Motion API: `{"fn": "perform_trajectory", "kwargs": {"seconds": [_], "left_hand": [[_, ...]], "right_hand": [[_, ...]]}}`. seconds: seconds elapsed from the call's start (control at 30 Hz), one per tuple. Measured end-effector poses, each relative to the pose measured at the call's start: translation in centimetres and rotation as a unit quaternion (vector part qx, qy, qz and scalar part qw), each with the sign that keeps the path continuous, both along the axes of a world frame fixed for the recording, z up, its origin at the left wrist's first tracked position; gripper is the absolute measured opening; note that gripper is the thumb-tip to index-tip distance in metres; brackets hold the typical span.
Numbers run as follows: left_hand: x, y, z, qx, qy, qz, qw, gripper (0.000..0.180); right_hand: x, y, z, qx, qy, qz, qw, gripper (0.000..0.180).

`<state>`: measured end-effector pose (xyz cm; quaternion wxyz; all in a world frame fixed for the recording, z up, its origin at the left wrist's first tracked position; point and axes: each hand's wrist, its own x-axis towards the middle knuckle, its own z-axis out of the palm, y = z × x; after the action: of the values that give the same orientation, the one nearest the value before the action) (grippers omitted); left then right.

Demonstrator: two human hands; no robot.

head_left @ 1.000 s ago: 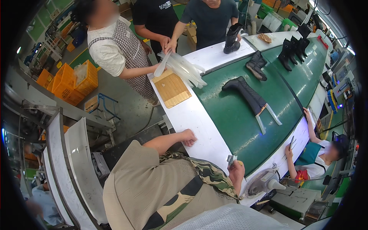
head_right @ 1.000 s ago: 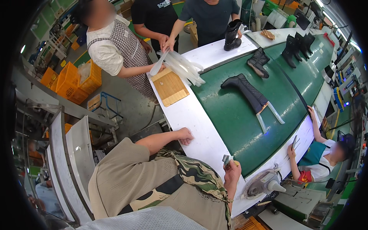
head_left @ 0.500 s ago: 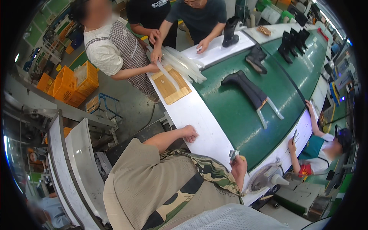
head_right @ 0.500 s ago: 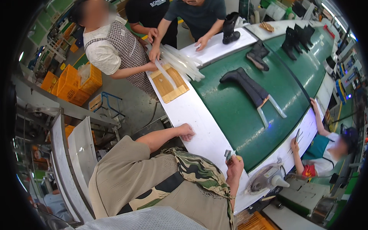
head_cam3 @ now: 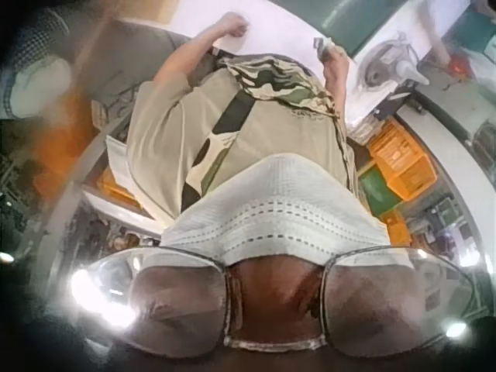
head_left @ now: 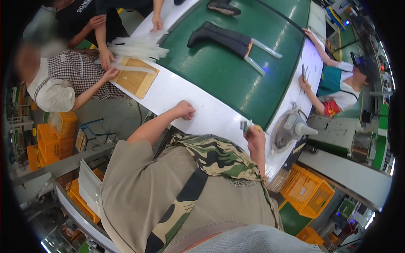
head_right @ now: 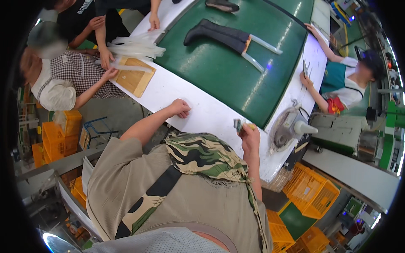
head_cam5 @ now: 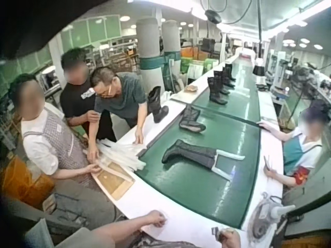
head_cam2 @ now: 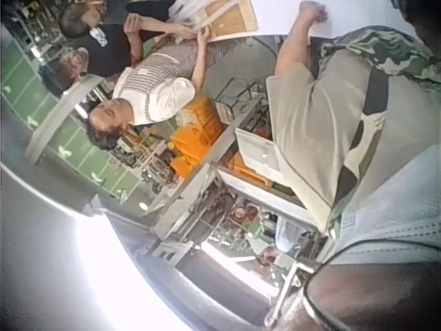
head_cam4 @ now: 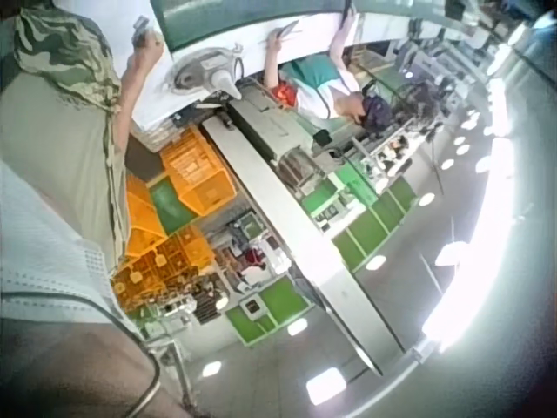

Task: The person cleans the soles of black boots using a small brush and a yellow sponge. They pick up boots from a green conveyor belt, scrub the soles, and place them back on the belt. Other workers are visible in the background performing similar tasks.

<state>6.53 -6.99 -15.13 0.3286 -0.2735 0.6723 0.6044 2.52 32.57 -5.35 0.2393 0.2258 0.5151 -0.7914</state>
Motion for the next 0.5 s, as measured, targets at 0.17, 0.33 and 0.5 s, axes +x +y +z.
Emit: {"fn": "perform_trajectory", "kwargs": {"seconds": [0.17, 0.33, 0.5], "left_hand": [[-8.1, -0.1, -0.2, -0.022, 0.095, -0.003, 0.995, 0.019], [-16.8, -0.3, -1.2, 0.056, 0.134, 0.165, 0.976, 0.034], [-23.6, -0.8, -2.2, 0.086, 0.111, 0.342, 0.929, 0.049]], "right_hand": [[-0.4, 1.3, -0.9, 0.005, -0.002, -0.002, 1.000, 0.005], [-1.1, 0.0, -1.1, -0.007, -0.024, -0.023, 0.999, 0.004], [-3.4, -1.0, -1.0, 0.016, -0.034, 0.014, 0.999, 0.008]]}}
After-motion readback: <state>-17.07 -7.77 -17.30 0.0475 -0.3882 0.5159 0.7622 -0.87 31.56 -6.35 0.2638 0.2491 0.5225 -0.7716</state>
